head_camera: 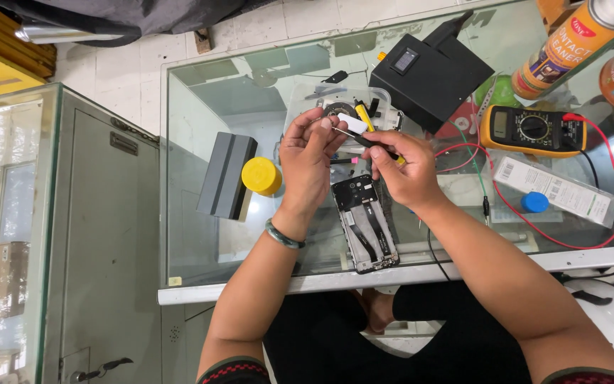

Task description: Securing internal screws and components of a smartphone using a precision screwdriver on a repair bench.

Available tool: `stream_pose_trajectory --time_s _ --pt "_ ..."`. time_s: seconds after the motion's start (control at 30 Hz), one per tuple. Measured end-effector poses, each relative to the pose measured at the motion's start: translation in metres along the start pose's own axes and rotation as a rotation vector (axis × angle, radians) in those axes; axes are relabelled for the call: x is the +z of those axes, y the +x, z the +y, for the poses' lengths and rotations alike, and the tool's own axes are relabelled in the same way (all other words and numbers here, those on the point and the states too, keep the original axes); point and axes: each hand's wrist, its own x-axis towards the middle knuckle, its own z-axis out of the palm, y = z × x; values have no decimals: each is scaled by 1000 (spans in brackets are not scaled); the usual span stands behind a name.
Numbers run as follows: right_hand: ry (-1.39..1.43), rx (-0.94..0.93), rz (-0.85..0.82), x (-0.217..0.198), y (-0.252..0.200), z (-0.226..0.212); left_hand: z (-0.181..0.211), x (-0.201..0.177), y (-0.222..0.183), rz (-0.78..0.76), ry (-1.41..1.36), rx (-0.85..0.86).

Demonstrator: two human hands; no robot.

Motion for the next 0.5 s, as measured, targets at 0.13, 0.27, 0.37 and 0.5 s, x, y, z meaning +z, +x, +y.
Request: stream_pose_trajectory --time_s 0.13,0.27,0.37,0.5 --pt "-29 -8 11 2 2 -3 3 4 -3 -8 -22 7" --pt "-69 -16 17 4 3 -4 2 4 -3 -13 -27 12" --pt "-88 -28 23 4 3 -5 3 6 -4 -23 -24 36" --pt "-107 -26 30 3 3 -7 4 5 -5 -44 51 116"
